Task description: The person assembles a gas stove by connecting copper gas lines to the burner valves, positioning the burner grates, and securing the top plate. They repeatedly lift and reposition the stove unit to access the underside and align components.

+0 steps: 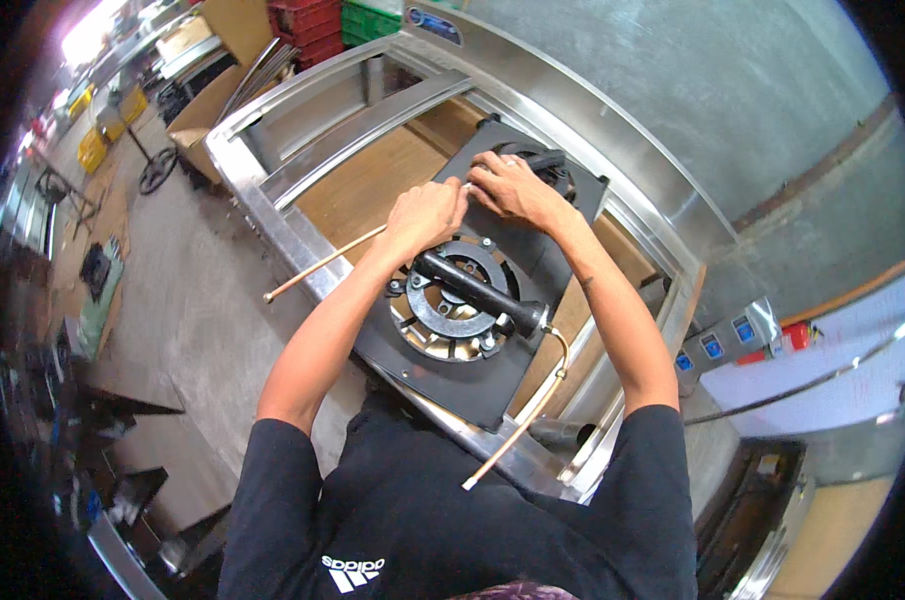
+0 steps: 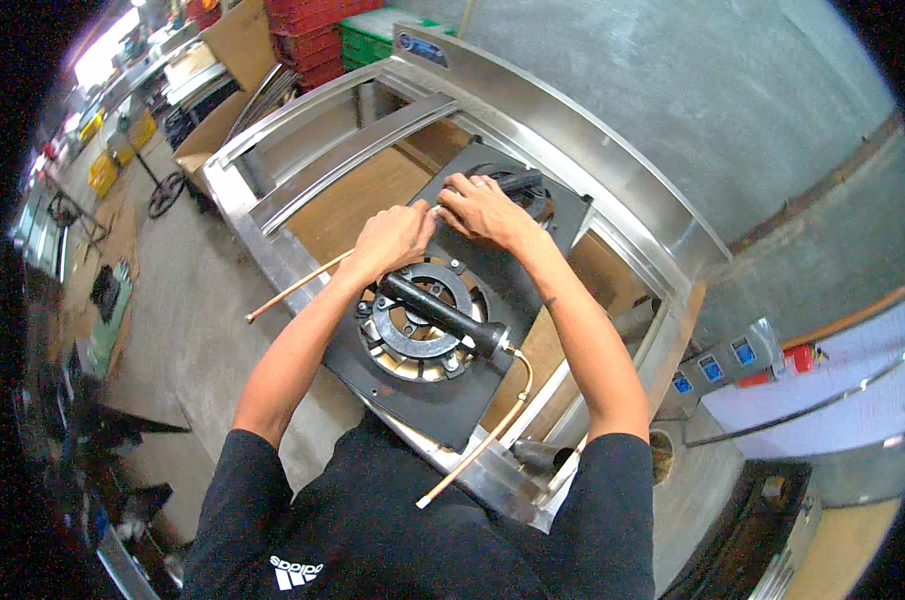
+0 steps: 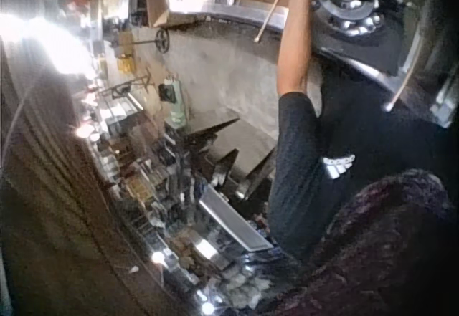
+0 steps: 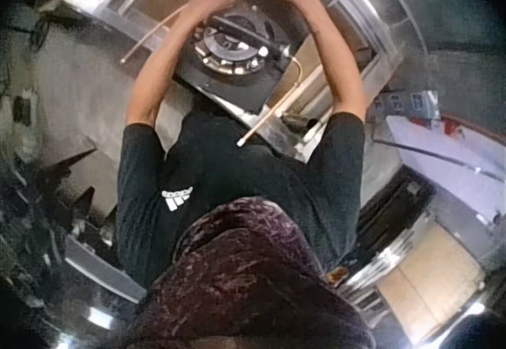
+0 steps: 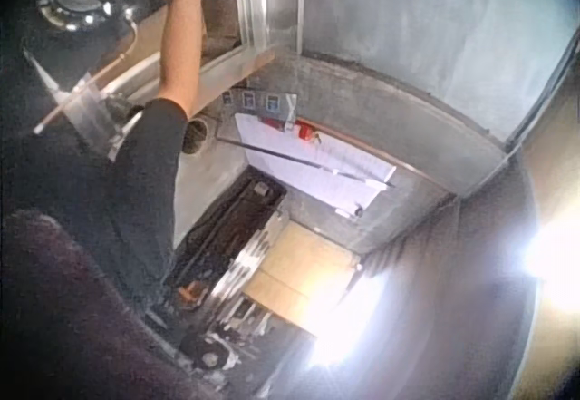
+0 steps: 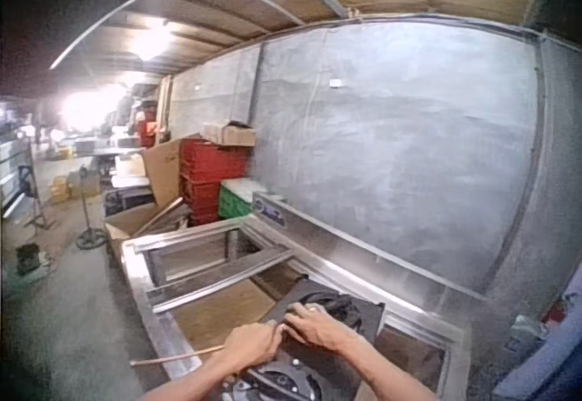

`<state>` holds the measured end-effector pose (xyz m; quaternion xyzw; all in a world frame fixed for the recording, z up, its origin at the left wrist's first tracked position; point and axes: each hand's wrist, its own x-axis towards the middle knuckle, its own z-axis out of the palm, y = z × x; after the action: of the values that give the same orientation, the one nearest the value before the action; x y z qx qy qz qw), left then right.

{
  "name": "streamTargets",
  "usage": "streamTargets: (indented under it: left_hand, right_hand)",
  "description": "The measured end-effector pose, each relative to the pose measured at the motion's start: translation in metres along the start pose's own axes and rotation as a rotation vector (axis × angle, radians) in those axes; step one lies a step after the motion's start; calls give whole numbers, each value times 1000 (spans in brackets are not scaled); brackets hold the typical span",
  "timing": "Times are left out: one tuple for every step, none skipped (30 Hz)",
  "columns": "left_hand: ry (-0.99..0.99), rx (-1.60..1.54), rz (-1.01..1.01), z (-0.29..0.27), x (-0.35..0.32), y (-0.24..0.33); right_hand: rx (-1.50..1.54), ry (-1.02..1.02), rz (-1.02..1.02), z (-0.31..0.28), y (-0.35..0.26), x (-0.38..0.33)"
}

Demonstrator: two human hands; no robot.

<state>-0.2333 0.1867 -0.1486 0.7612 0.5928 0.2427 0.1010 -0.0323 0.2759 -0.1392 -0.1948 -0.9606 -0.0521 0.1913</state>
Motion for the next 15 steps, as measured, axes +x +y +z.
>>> streamTargets:
  left_hand:
    - [-13, 5, -8, 0, 0, 0]
    - [-22, 12, -11, -1, 1, 1]
    - [-28, 19, -13, -2, 2, 1]
    - [-43, 22, -19, -4, 3, 2]
    - [-59, 24, -2, -5, 4, 2]
    - [-74, 23, 10, -8, 6, 1]
    - [-96, 26, 14, -10, 7, 0]
    - [-129, 37, 22, -14, 9, -1]
    - [-169, 44, 38, -18, 13, -3]
    - [-209, 51, 53, -23, 17, -7]
    - [-260, 61, 53, -27, 21, -10]
    - [-279, 62, 34, -33, 26, -16]
    - [-244, 19, 47, -39, 30, -23]
    - [-243, -4, 81, -48, 35, -34]
    - [-236, -30, 135, -58, 41, -46]
  right_hand:
    - [-24, 3, 7, 1, 0, 0]
    - [-21, 23, -1, 1, 0, 0]
    - [-24, 14, 11, 1, -1, 0]
    - [-33, 53, -19, 0, -1, 0]
    - [-62, 5, 20, 0, -2, 0]
    - [-81, 17, 22, -1, -3, 0]
    - [-107, -18, 51, -3, -5, 0]
    - [-121, 5, 43, -7, -7, 0]
    - [-140, 0, 50, -12, -11, 1]
    - [-163, -63, 96, -18, -15, 2]
    - [-116, 21, 90, -26, -20, 3]
    - [-75, 47, 125, -36, -26, 2]
    - [-40, 39, 189, -47, -32, 0]
    - [-21, 49, 228, -60, -39, -6]
    - [41, 75, 277, -74, -48, -15]
